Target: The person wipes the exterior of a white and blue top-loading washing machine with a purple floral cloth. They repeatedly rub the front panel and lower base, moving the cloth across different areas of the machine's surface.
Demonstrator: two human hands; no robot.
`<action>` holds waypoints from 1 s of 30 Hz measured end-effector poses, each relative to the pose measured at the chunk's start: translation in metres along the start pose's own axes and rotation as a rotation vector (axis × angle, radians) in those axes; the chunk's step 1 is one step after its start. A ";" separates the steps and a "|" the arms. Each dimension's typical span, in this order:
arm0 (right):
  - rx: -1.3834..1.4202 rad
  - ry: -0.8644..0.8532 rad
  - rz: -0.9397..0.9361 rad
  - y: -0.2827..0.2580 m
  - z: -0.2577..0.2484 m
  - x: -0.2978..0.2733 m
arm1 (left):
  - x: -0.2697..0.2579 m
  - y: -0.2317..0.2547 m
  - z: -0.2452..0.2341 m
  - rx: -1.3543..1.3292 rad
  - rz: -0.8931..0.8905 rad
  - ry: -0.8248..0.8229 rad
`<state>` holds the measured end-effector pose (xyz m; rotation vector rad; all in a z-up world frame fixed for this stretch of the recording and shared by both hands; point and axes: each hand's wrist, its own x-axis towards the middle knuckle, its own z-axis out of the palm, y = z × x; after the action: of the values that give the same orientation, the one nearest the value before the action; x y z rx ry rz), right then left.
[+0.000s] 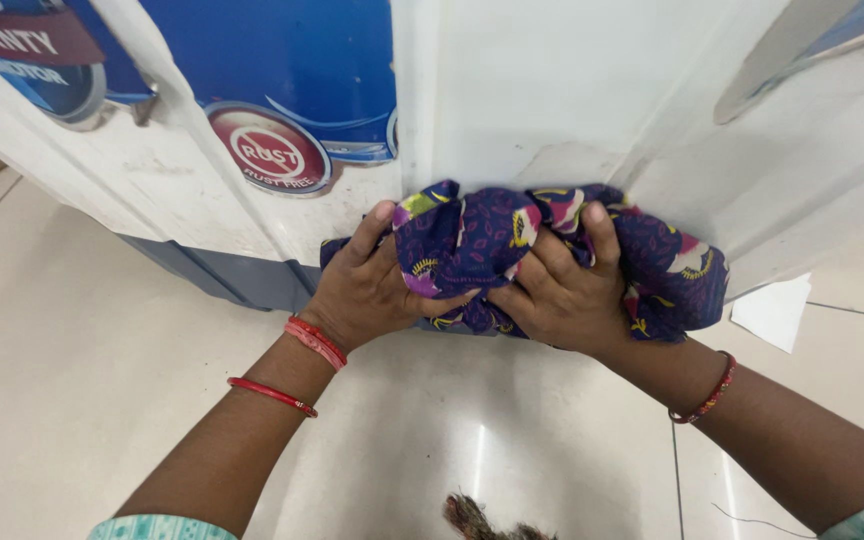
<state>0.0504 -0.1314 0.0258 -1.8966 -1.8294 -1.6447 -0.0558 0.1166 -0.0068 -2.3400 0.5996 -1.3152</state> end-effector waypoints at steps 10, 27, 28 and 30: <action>0.162 -0.249 -0.247 -0.054 0.079 -0.119 | -0.094 0.024 0.063 0.136 0.275 -0.210; 0.393 -0.349 -0.287 -0.073 0.079 -0.123 | -0.102 0.031 0.051 0.124 0.549 -0.579; 0.346 -0.353 -0.313 -0.069 0.074 -0.119 | -0.097 0.031 0.047 0.117 0.543 -0.590; 0.334 -0.356 -0.350 -0.058 0.063 -0.114 | -0.086 0.030 0.039 0.082 0.540 -0.625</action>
<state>0.0761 -0.1528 -0.1125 -1.8897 -2.5056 -1.0072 -0.0675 0.1429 -0.1012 -2.1315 0.8531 -0.3377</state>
